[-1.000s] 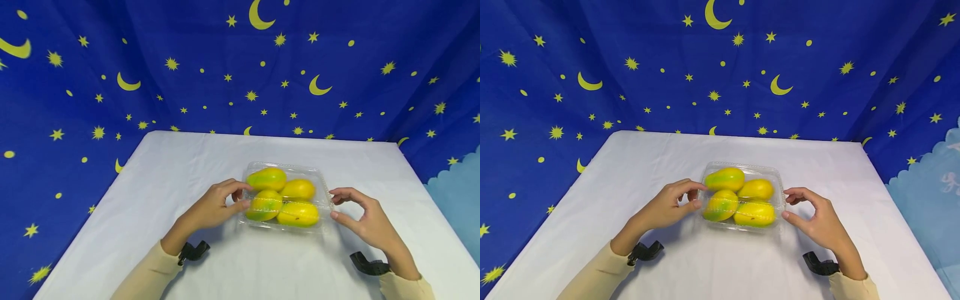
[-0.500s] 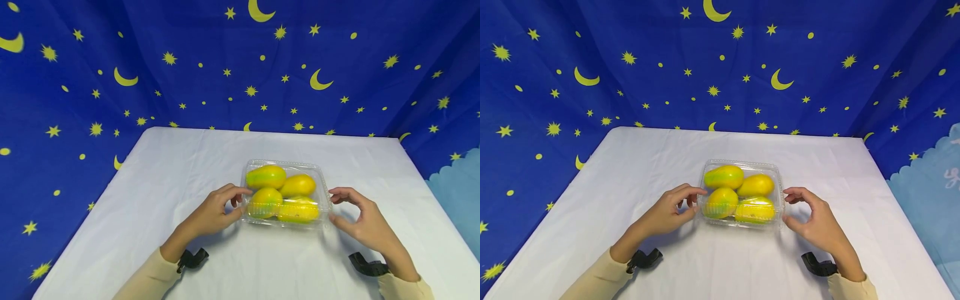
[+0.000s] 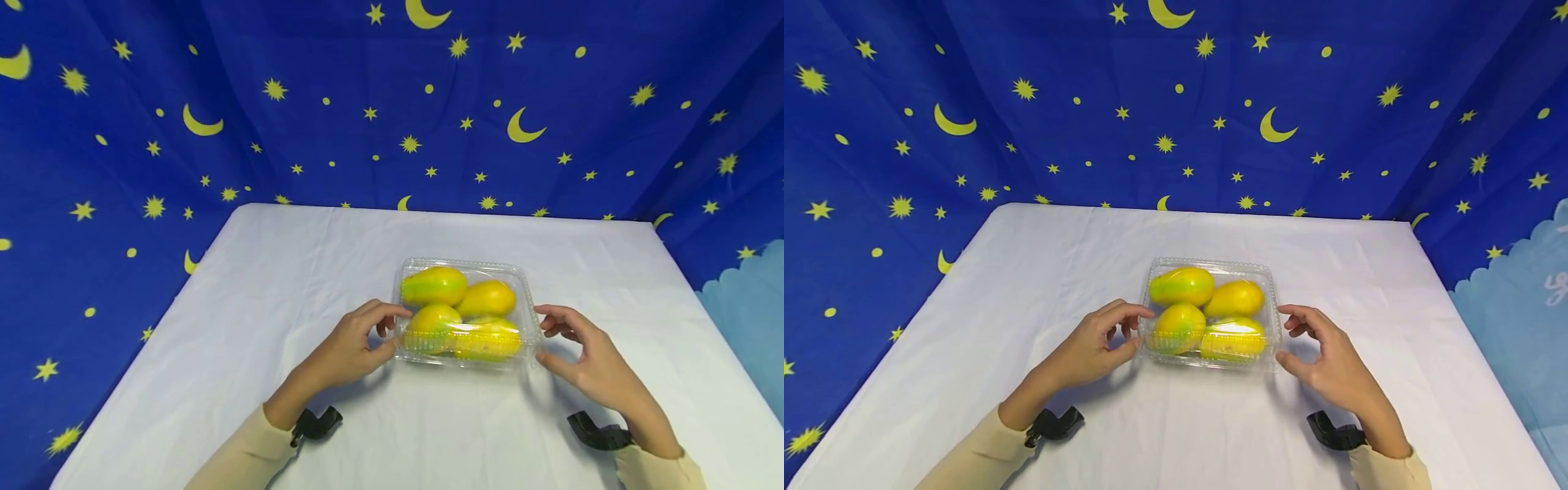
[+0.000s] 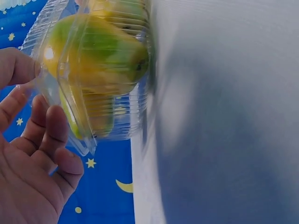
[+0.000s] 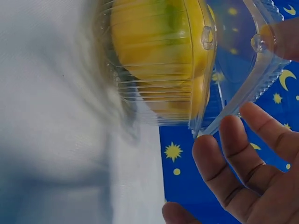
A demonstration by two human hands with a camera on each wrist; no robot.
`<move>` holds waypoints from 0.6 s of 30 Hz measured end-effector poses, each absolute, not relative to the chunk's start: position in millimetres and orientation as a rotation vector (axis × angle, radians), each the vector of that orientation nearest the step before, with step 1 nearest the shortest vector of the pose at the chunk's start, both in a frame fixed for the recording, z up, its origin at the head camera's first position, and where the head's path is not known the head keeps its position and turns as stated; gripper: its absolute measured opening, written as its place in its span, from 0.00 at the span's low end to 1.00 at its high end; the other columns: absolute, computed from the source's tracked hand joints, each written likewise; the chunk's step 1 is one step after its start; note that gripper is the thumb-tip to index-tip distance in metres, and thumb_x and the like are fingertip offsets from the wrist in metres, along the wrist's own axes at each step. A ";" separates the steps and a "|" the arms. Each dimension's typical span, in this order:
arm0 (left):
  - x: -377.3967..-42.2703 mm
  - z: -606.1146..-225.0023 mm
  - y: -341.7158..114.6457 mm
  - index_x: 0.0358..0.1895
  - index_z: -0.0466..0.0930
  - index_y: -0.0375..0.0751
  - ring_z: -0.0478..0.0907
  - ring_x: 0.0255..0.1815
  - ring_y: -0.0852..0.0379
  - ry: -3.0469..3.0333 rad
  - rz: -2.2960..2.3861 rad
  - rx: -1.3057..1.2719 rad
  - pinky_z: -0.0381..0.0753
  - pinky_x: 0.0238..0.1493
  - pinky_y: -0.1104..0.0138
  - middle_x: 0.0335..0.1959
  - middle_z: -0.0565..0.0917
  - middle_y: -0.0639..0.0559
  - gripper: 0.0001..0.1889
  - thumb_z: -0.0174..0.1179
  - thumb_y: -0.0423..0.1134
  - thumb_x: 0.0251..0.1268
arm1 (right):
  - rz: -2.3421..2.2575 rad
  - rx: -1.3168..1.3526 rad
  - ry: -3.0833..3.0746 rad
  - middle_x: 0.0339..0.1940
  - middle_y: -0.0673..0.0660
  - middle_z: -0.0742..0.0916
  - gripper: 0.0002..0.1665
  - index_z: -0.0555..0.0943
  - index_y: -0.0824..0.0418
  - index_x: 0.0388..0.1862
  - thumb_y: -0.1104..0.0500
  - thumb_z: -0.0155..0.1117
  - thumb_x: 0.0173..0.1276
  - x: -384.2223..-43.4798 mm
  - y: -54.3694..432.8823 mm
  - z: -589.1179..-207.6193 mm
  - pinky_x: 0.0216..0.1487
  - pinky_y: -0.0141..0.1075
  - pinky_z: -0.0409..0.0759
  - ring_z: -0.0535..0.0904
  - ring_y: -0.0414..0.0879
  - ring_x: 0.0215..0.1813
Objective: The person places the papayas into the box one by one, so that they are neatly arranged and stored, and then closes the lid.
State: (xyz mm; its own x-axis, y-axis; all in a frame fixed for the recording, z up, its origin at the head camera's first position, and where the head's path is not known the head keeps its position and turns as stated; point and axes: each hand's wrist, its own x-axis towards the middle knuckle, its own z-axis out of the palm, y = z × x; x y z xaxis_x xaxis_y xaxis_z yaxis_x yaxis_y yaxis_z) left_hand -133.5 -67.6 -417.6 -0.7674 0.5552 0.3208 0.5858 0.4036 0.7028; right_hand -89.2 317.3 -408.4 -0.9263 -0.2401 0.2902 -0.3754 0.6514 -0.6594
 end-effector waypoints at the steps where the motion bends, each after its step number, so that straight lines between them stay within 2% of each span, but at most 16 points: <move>1: -133.3 -418.2 -67.3 0.61 0.79 0.50 0.75 0.40 0.61 -2.595 -1.330 -1.050 0.75 0.30 0.70 0.41 0.78 0.58 0.22 0.63 0.34 0.63 | 1.130 0.508 -2.704 0.46 0.47 0.81 0.39 0.74 0.53 0.68 0.67 0.76 0.57 -89.1 317.8 -408.8 0.54 0.22 0.75 0.78 0.35 0.48; 7: -130.3 -419.4 -67.1 0.64 0.75 0.56 0.74 0.40 0.61 -2.589 -1.369 -0.960 0.73 0.31 0.71 0.44 0.77 0.58 0.26 0.66 0.36 0.61 | 1.100 0.498 -2.772 0.46 0.47 0.80 0.36 0.73 0.51 0.67 0.63 0.74 0.61 -89.1 320.1 -411.2 0.52 0.34 0.80 0.78 0.36 0.47; 13: -128.6 -421.5 -67.9 0.65 0.74 0.56 0.74 0.39 0.61 -2.581 -1.407 -0.910 0.74 0.31 0.71 0.46 0.76 0.57 0.29 0.66 0.34 0.60 | 1.108 0.501 -2.793 0.46 0.49 0.81 0.33 0.73 0.52 0.67 0.62 0.73 0.63 -88.5 320.5 -412.4 0.50 0.37 0.82 0.80 0.42 0.46; 18: -127.7 -423.2 -66.8 0.66 0.72 0.56 0.74 0.38 0.58 -2.548 -1.427 -0.895 0.74 0.29 0.70 0.48 0.77 0.51 0.29 0.64 0.33 0.63 | 1.091 0.452 -2.836 0.47 0.50 0.82 0.32 0.73 0.51 0.67 0.61 0.71 0.65 -87.9 319.9 -412.2 0.50 0.38 0.82 0.81 0.42 0.46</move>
State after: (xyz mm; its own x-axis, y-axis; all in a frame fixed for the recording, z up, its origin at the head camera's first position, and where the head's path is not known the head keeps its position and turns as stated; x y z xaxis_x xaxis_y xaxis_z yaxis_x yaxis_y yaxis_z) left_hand -127.7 -66.8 -423.2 -0.8247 0.4476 0.3457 0.5286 0.3927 0.7526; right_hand -87.9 319.9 -412.2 -0.9544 -0.2464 0.1685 -0.2958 0.7047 -0.6449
